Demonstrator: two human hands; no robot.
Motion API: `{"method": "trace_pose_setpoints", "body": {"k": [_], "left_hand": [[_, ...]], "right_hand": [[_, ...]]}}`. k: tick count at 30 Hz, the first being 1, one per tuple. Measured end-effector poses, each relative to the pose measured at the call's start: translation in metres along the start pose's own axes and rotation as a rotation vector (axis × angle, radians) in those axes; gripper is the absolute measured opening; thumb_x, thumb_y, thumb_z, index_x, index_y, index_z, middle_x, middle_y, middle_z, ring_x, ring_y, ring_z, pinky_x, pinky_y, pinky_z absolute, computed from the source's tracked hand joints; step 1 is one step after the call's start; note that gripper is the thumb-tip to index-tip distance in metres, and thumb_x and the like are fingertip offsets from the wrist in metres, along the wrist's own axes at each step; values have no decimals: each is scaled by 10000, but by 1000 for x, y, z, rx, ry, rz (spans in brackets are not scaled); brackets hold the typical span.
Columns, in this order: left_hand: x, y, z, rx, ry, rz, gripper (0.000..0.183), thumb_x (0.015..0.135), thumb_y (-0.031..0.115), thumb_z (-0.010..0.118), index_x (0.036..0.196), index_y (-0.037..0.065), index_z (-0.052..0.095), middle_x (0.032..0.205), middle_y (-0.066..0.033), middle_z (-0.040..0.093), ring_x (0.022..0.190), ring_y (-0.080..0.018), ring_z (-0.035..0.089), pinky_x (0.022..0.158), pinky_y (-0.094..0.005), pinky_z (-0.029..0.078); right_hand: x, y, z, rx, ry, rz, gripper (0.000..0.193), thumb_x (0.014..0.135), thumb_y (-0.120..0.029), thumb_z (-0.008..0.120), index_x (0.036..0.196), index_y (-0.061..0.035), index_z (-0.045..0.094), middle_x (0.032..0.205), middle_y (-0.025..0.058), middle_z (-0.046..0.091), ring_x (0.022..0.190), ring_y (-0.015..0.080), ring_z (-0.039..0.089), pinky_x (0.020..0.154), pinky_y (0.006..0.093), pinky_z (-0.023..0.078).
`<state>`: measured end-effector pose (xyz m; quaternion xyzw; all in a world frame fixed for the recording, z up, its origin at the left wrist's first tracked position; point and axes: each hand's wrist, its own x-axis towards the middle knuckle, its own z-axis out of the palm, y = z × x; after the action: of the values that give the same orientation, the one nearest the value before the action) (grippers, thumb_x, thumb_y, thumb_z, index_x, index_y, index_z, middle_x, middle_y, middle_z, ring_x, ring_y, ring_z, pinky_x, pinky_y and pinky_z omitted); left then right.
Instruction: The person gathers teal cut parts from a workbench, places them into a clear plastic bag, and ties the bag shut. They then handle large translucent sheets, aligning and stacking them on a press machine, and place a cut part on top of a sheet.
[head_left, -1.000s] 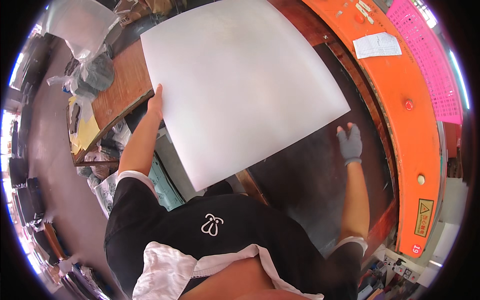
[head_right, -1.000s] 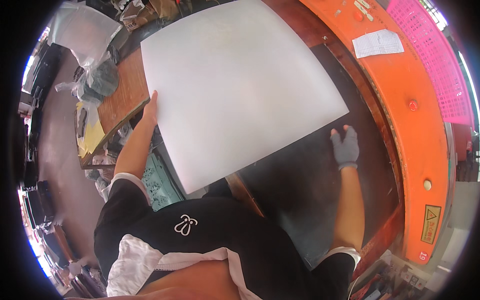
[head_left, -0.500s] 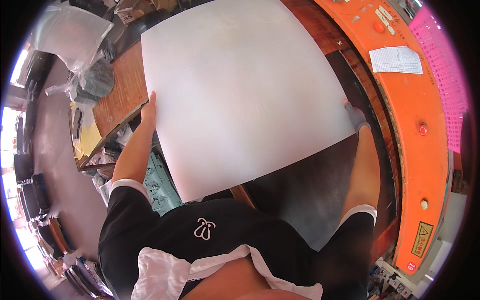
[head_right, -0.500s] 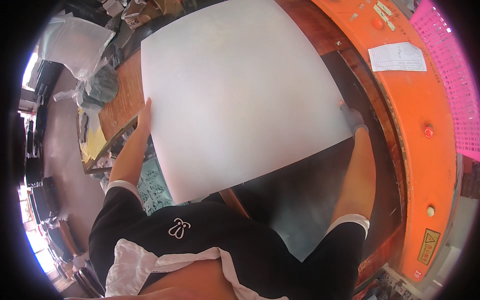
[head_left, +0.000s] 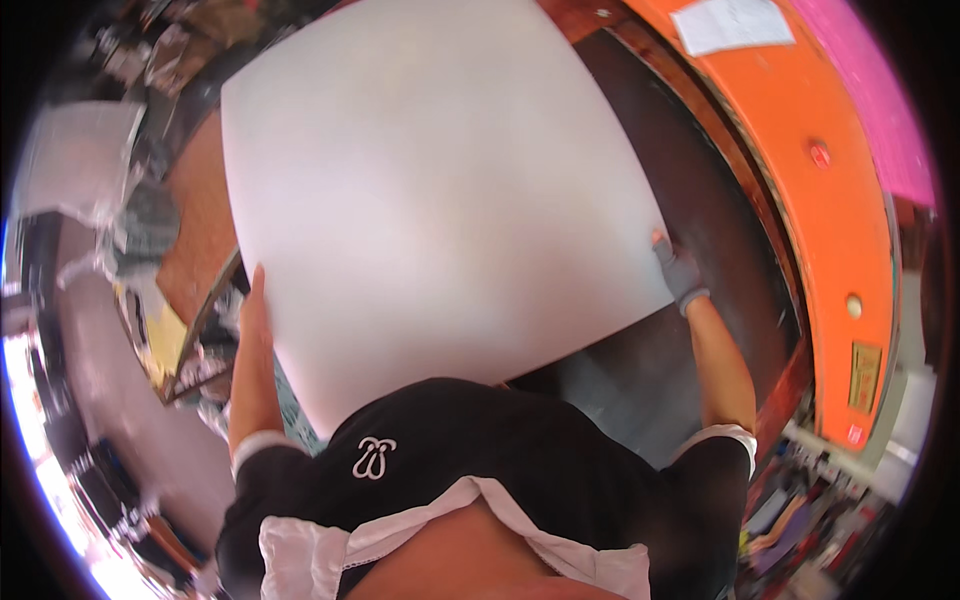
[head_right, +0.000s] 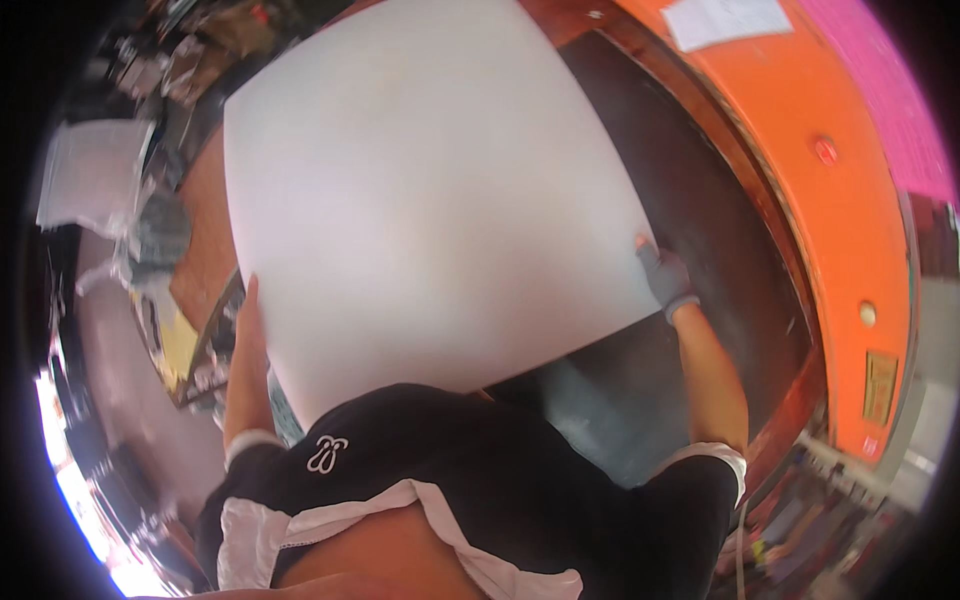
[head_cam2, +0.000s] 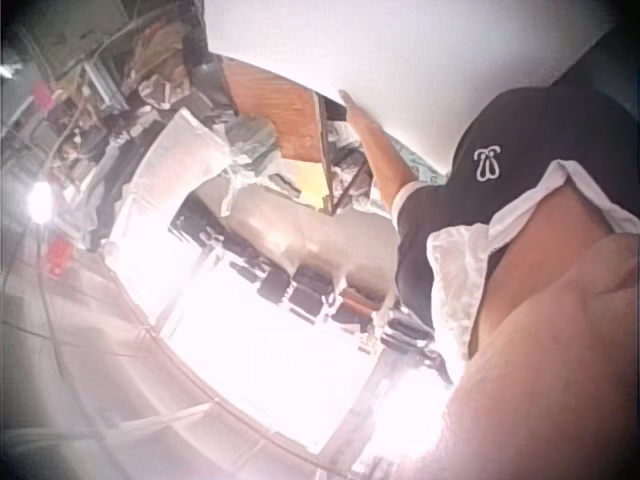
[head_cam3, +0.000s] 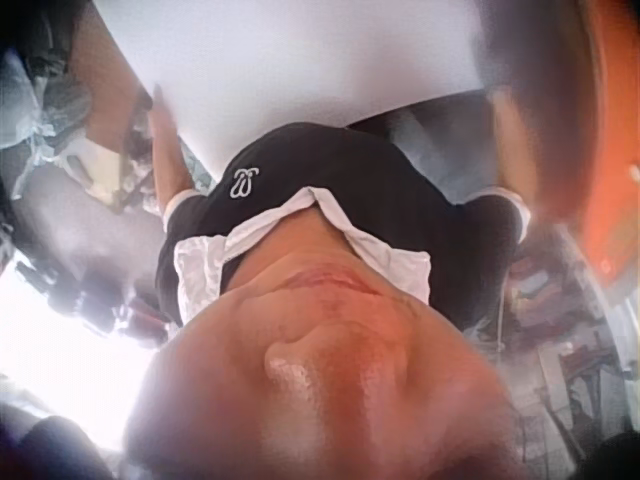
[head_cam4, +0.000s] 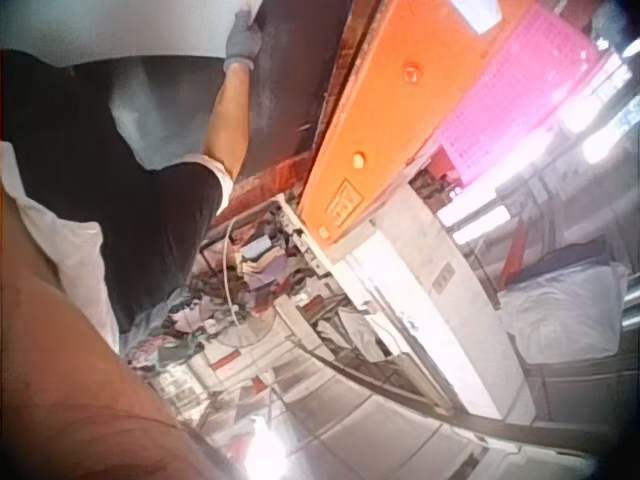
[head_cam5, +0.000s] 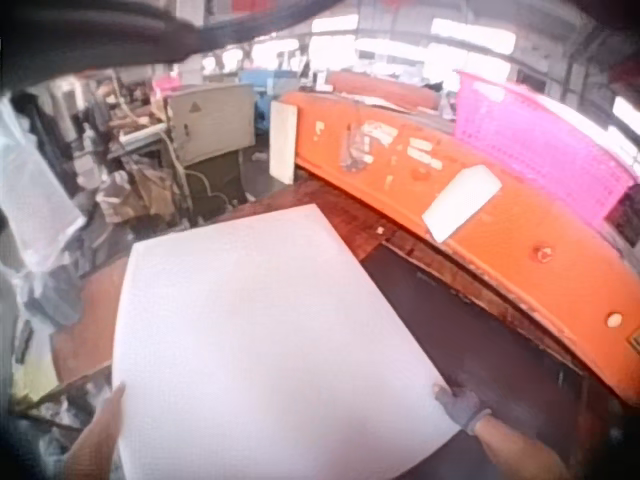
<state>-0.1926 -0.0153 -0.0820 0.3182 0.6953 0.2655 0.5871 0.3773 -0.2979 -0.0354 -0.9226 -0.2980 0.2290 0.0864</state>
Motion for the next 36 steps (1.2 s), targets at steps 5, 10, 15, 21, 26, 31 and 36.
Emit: {"method": "trace_pose_setpoints", "body": {"k": [5,10,15,21,26,31,36], "left_hand": [[-34,11,20,74,-84,25,616,816,472,588,1151,-41,522,1119,-115,578,981,-199,571,854,-306,446],[-41,35,59,142,-323,45,581,849,435,558,1178,-40,500,1160,-120,554,1026,-211,547,891,-316,423],[-55,63,110,208,-449,100,575,849,416,567,1178,-49,492,1150,-126,556,1017,-213,547,876,-317,433],[-80,88,215,435,-551,190,556,806,408,632,1092,-61,547,1050,-125,599,923,-202,584,819,-314,458],[-87,75,325,532,-774,175,549,789,410,653,1064,-57,565,1027,-112,608,896,-187,584,803,-302,452],[-106,57,426,746,-889,289,635,779,476,633,1102,-63,547,1085,-145,589,994,-218,557,868,-329,424],[-104,53,469,782,-947,244,741,771,543,600,1151,-85,508,1184,-180,535,1114,-258,496,958,-352,363]], "right_hand": [[-96,61,0,229,75,120,646,821,-603,402,924,-5,625,891,235,614,941,359,587,774,385,441],[-173,111,9,276,165,275,677,813,-620,410,886,16,630,836,266,607,906,379,593,745,406,447],[-228,147,38,500,214,449,697,808,-613,450,911,56,616,799,225,622,812,311,605,730,375,447],[-296,184,61,596,377,590,671,817,-586,476,895,67,610,765,197,618,793,245,587,726,345,434],[-343,211,71,562,463,794,679,821,-601,453,844,57,617,740,185,607,745,239,574,699,352,430],[-356,240,68,584,457,974,804,774,-666,481,970,106,591,875,184,628,857,252,581,775,324,436],[-347,259,67,600,544,953,780,797,-657,435,983,79,611,906,208,634,910,261,590,798,349,434]]}}
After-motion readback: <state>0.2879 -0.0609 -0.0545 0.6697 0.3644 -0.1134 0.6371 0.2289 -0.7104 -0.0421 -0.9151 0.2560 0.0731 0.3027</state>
